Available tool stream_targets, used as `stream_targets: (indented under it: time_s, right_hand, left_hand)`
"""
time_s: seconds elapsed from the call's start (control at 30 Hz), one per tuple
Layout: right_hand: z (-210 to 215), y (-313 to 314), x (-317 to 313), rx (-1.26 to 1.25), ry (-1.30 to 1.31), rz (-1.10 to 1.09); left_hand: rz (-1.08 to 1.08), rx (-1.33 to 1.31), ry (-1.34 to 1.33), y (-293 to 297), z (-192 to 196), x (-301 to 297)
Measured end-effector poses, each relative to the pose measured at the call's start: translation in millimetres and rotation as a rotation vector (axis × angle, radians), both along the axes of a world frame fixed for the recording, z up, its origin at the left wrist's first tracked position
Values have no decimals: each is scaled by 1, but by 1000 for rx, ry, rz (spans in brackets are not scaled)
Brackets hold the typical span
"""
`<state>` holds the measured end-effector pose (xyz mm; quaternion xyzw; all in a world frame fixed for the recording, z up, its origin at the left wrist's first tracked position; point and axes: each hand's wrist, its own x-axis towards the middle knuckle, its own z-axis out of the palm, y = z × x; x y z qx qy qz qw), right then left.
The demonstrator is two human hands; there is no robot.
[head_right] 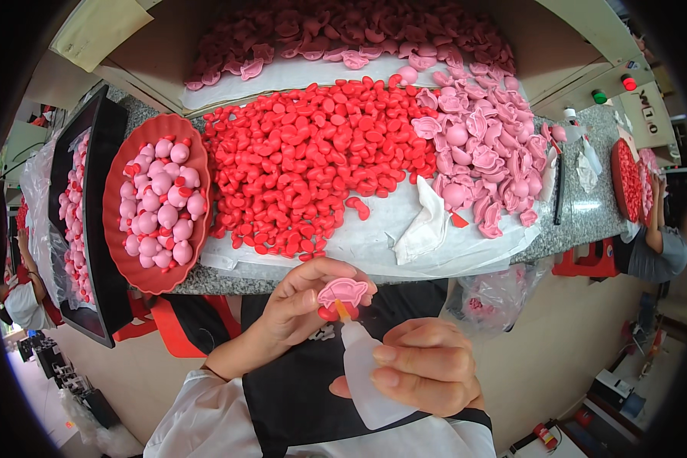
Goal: Gluing and assembling small pink clay flower-like components at a workbench.
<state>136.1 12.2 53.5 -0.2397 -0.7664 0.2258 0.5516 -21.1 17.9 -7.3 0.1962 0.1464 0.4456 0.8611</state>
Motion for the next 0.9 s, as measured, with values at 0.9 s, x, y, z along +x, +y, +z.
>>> stream_targets:
  time_s: [0.9]
  right_hand:
    - [-1, 4, 11, 109, -117, -44]
  left_hand:
    - [32, 35, -38, 3, -3, 7]
